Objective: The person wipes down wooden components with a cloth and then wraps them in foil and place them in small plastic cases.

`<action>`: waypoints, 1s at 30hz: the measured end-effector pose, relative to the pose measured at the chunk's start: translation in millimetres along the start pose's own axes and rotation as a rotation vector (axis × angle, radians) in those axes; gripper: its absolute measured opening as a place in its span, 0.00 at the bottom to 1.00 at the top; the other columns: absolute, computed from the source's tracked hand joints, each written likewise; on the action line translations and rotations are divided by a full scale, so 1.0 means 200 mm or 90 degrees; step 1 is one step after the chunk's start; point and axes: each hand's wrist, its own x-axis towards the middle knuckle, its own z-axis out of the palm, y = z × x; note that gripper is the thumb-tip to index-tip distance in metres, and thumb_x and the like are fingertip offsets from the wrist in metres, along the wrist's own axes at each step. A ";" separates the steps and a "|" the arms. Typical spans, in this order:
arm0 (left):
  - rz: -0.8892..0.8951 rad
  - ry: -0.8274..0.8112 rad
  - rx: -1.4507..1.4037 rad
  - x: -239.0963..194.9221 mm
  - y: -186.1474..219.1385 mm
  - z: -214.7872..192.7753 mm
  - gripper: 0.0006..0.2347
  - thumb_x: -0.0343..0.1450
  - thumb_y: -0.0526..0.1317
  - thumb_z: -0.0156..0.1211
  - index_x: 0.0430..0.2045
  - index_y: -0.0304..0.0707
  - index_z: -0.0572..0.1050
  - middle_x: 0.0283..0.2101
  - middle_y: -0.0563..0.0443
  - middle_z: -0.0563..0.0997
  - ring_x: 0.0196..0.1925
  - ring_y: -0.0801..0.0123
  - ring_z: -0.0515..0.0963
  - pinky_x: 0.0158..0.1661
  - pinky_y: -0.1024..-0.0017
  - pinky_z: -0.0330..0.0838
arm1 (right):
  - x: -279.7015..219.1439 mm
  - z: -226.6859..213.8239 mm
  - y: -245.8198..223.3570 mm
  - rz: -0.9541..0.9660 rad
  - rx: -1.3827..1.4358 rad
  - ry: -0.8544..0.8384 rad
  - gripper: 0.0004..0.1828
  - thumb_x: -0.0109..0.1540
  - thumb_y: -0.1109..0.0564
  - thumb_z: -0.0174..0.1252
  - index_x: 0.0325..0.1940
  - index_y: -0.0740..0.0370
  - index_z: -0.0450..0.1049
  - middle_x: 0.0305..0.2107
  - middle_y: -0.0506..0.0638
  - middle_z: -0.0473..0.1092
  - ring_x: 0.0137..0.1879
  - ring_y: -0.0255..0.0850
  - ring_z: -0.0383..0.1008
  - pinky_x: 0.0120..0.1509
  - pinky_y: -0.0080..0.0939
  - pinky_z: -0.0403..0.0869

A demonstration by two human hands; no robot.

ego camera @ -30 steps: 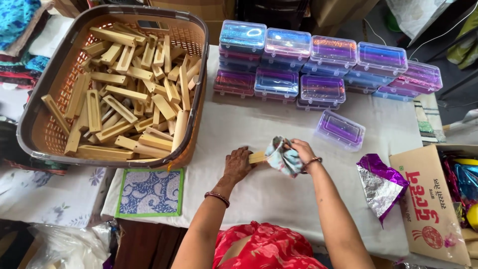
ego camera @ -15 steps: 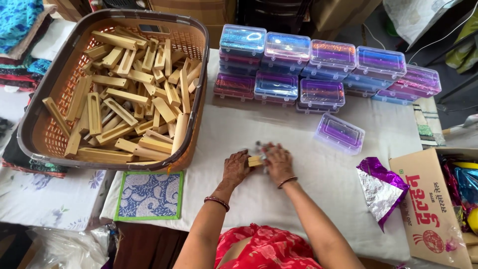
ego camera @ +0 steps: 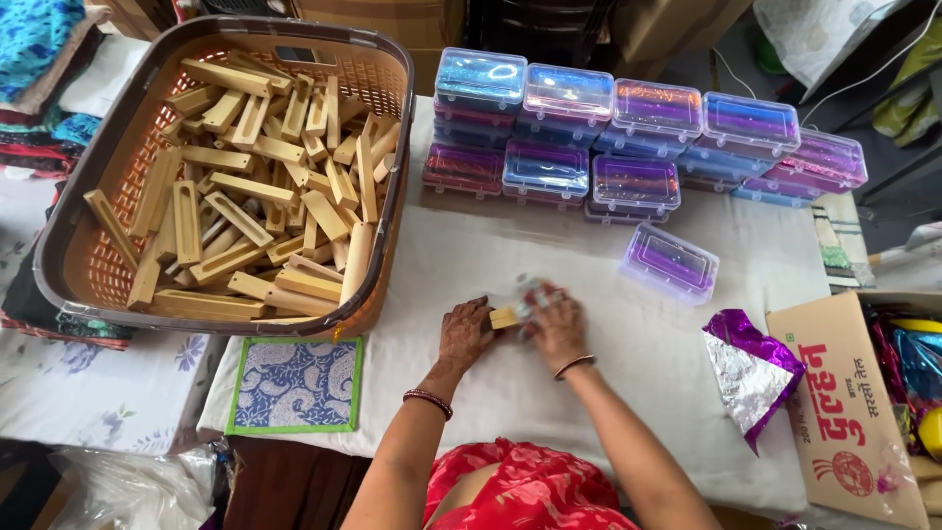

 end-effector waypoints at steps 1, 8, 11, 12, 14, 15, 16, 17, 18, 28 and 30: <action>0.002 -0.001 -0.002 0.00 0.06 -0.05 0.23 0.69 0.46 0.63 0.60 0.48 0.70 0.71 0.58 0.66 0.72 0.64 0.62 0.69 0.59 0.55 | 0.01 0.06 0.11 0.002 -0.002 0.000 0.34 0.62 0.43 0.57 0.73 0.42 0.61 0.75 0.52 0.48 0.77 0.56 0.44 0.77 0.65 0.46; 0.019 0.078 0.018 0.10 0.16 -0.01 0.37 0.69 0.52 0.63 0.70 0.32 0.56 0.73 0.44 0.54 0.72 0.55 0.55 0.66 0.55 0.49 | 0.11 0.25 0.43 0.092 0.250 0.155 0.23 0.63 0.57 0.59 0.64 0.56 0.71 0.63 0.56 0.66 0.65 0.57 0.68 0.69 0.51 0.68; 0.003 0.047 0.017 0.11 0.18 -0.07 0.32 0.68 0.53 0.64 0.65 0.38 0.62 0.75 0.47 0.55 0.74 0.58 0.56 0.69 0.58 0.50 | 0.13 0.23 0.44 0.144 0.320 0.139 0.22 0.61 0.65 0.57 0.60 0.56 0.74 0.60 0.54 0.69 0.63 0.55 0.71 0.67 0.48 0.71; -0.029 -0.003 0.032 0.10 0.20 -0.12 0.27 0.68 0.53 0.64 0.59 0.42 0.69 0.76 0.49 0.56 0.75 0.61 0.57 0.71 0.61 0.52 | 0.14 0.22 0.44 0.170 0.340 0.124 0.24 0.59 0.68 0.56 0.59 0.56 0.75 0.59 0.54 0.70 0.62 0.54 0.72 0.66 0.47 0.71; -0.041 -0.020 0.057 0.08 0.24 -0.20 0.26 0.68 0.54 0.65 0.58 0.41 0.69 0.73 0.49 0.59 0.74 0.61 0.58 0.70 0.61 0.53 | 0.14 0.25 0.43 0.168 0.336 0.134 0.25 0.58 0.69 0.55 0.58 0.57 0.76 0.60 0.55 0.70 0.62 0.54 0.71 0.66 0.47 0.71; -0.055 -0.038 0.078 0.07 0.27 -0.23 0.26 0.69 0.54 0.65 0.58 0.41 0.70 0.71 0.49 0.62 0.73 0.60 0.59 0.69 0.60 0.53 | 0.14 0.25 0.43 0.166 0.329 0.141 0.25 0.57 0.71 0.55 0.58 0.58 0.76 0.60 0.55 0.69 0.62 0.54 0.71 0.66 0.47 0.71; -0.053 -0.036 0.079 0.09 0.24 -0.17 0.26 0.69 0.54 0.65 0.58 0.41 0.70 0.71 0.49 0.62 0.73 0.60 0.59 0.69 0.60 0.53 | 0.14 0.25 0.43 0.165 0.329 0.144 0.25 0.57 0.71 0.55 0.58 0.58 0.76 0.60 0.55 0.69 0.62 0.54 0.71 0.66 0.47 0.71; 0.016 0.004 0.110 0.10 0.22 -0.11 0.28 0.68 0.53 0.65 0.60 0.39 0.69 0.66 0.48 0.66 0.68 0.59 0.62 0.65 0.58 0.57 | 0.14 0.25 0.42 0.167 0.325 0.150 0.25 0.57 0.71 0.55 0.57 0.58 0.76 0.60 0.55 0.69 0.62 0.54 0.71 0.66 0.47 0.71; 0.085 0.045 0.141 0.11 0.19 -0.05 0.30 0.67 0.52 0.66 0.61 0.38 0.68 0.61 0.47 0.70 0.64 0.58 0.66 0.61 0.56 0.60 | 0.13 0.25 0.41 0.169 0.320 0.155 0.25 0.58 0.71 0.55 0.57 0.58 0.76 0.60 0.55 0.69 0.62 0.55 0.71 0.65 0.47 0.71; 0.050 -0.045 0.213 0.10 0.19 0.01 0.18 0.72 0.42 0.60 0.55 0.37 0.72 0.55 0.48 0.71 0.61 0.59 0.70 0.58 0.59 0.66 | -0.01 0.10 -0.07 -0.097 0.175 0.146 0.29 0.59 0.55 0.64 0.64 0.58 0.70 0.62 0.57 0.65 0.67 0.56 0.63 0.70 0.63 0.59; 0.072 -0.075 0.202 0.06 0.24 -0.06 0.22 0.75 0.45 0.56 0.64 0.38 0.65 0.54 0.43 0.70 0.59 0.55 0.69 0.58 0.54 0.64 | -0.01 -0.01 -0.02 0.022 -0.012 0.105 0.35 0.53 0.52 0.65 0.65 0.46 0.70 0.66 0.54 0.62 0.69 0.58 0.64 0.68 0.76 0.57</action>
